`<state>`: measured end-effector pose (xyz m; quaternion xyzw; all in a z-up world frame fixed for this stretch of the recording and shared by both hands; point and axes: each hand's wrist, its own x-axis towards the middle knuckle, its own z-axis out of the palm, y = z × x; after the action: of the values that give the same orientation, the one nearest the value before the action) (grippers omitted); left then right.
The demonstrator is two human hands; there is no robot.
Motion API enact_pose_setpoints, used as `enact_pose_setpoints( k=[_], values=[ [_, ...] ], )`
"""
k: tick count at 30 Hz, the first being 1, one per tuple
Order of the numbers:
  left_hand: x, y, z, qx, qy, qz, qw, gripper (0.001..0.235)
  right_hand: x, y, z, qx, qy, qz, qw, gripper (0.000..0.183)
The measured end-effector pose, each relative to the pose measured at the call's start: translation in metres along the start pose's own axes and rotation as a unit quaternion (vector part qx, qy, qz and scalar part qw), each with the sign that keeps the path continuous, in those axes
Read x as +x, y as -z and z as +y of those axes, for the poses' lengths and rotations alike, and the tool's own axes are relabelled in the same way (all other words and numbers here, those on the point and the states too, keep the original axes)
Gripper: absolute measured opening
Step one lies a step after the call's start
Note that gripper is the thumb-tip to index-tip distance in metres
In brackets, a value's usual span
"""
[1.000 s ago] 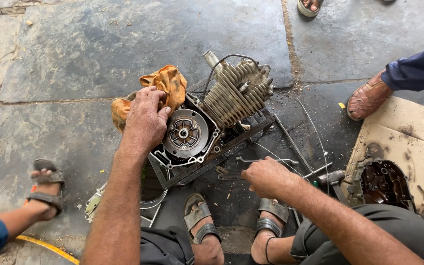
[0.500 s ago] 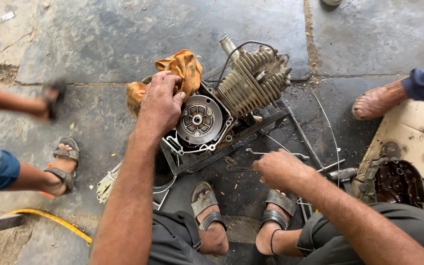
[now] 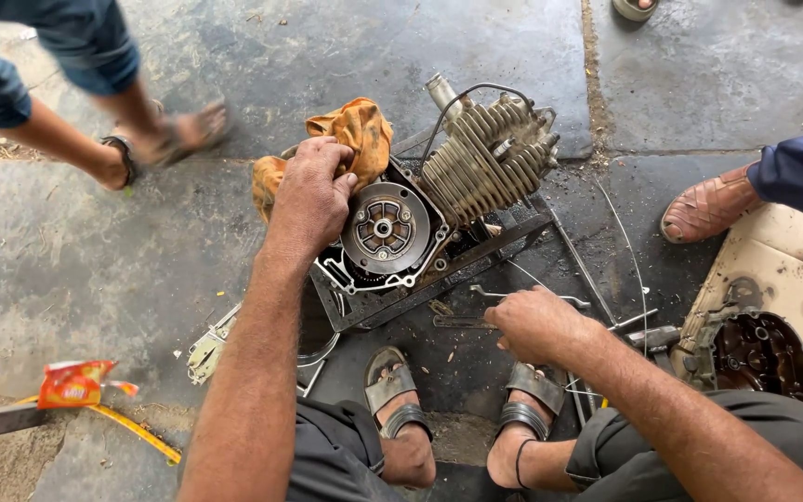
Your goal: The person sits on the workshop floor cleaning disassembled motorcycle engine components. They wipe a small metal part with an orange cloth, then hold the cloth against the crankcase while using a hand tool to work around the engine casing, and finally reach toward a side cover on the ground.
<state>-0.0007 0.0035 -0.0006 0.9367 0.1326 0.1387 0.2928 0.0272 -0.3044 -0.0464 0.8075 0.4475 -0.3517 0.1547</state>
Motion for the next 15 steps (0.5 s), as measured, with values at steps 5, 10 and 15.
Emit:
enact_pose_setpoints(
  k=[5, 10, 15],
  values=[
    [0.008, -0.013, -0.025, -0.020, -0.053, 0.087, 0.995, 0.013, -0.001, 0.002, 0.000, 0.002, -0.002, 0.005, 1.000, 0.041],
    [0.013, 0.016, -0.028, -0.153, 0.028, 0.290, 0.944, 0.014, -0.001, 0.003, 0.003, 0.012, -0.005, 0.010, 1.000, 0.043],
    [0.003, 0.057, -0.016, -0.375, 0.076, 0.395, 0.835, 0.012, -0.006, 0.007, 0.007, 0.001, 0.000, 0.026, 1.000, 0.038]
  ],
)
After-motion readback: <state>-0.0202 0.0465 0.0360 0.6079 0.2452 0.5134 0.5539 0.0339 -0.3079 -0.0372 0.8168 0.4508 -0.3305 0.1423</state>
